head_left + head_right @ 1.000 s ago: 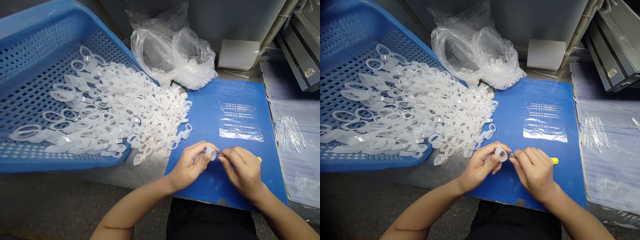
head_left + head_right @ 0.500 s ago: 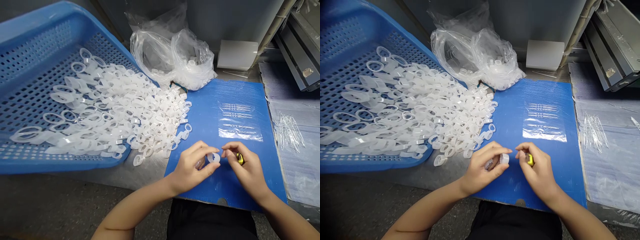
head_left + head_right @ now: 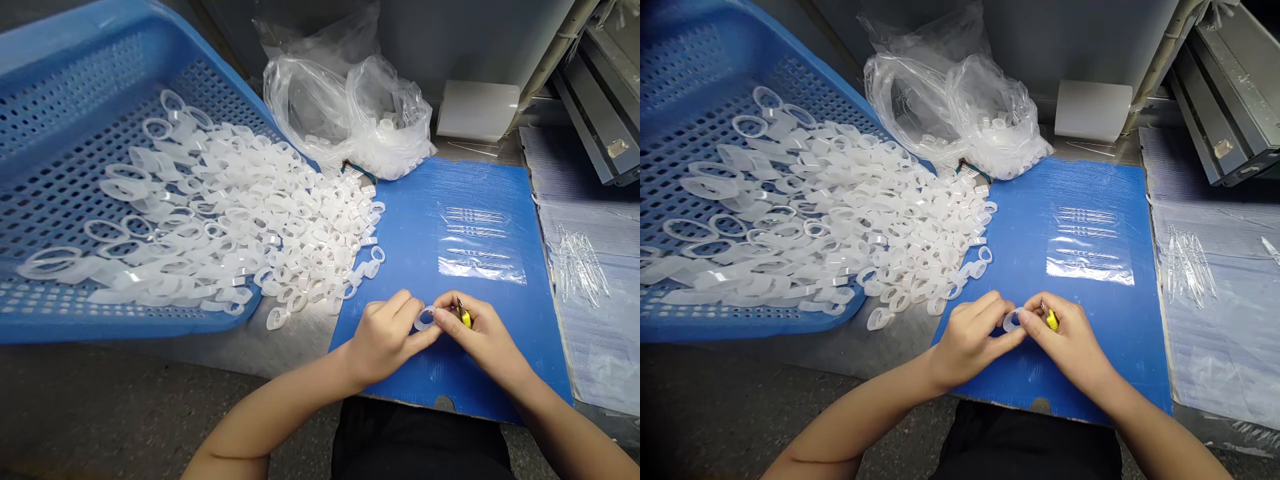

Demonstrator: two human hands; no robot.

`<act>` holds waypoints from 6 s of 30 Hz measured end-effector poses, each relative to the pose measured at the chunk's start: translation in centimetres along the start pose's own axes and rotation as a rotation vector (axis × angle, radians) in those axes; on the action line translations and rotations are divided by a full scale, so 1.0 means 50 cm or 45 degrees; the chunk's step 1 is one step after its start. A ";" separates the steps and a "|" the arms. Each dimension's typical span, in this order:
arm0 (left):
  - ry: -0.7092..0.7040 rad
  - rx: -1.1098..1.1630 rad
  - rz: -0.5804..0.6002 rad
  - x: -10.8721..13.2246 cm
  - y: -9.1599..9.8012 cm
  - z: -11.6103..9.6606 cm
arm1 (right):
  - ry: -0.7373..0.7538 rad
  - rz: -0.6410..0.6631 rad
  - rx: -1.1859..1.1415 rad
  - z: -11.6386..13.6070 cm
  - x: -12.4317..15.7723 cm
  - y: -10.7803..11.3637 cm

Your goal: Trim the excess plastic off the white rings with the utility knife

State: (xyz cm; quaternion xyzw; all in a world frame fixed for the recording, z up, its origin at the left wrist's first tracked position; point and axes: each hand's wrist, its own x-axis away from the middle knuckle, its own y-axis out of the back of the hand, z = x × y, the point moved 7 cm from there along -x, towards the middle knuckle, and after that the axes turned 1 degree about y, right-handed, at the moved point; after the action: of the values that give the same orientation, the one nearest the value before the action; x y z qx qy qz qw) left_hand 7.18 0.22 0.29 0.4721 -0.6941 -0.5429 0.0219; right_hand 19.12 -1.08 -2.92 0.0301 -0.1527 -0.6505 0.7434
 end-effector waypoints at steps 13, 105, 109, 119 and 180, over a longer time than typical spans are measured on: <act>-0.139 0.163 -0.011 0.025 0.006 0.035 | -0.011 -0.021 -0.431 -0.009 -0.027 -0.016; 0.145 0.626 0.017 -0.007 0.019 0.016 | -0.277 0.138 -0.957 -0.037 -0.006 -0.039; 0.293 0.705 0.048 -0.006 0.012 0.030 | -0.263 0.144 -0.970 -0.035 -0.006 -0.040; 0.279 0.796 -0.068 -0.006 0.023 0.037 | -0.199 0.155 -0.904 -0.025 0.000 -0.037; 0.243 -0.068 0.183 -0.317 0.096 0.264 | 0.176 -0.245 0.066 -0.020 0.030 -0.014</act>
State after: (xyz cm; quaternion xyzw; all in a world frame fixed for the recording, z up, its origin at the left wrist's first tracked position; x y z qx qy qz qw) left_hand 5.72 20.49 6.24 0.4700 -0.7062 -0.5109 0.1391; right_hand 18.86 -2.79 -3.76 0.1087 -0.1143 -0.7109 0.6853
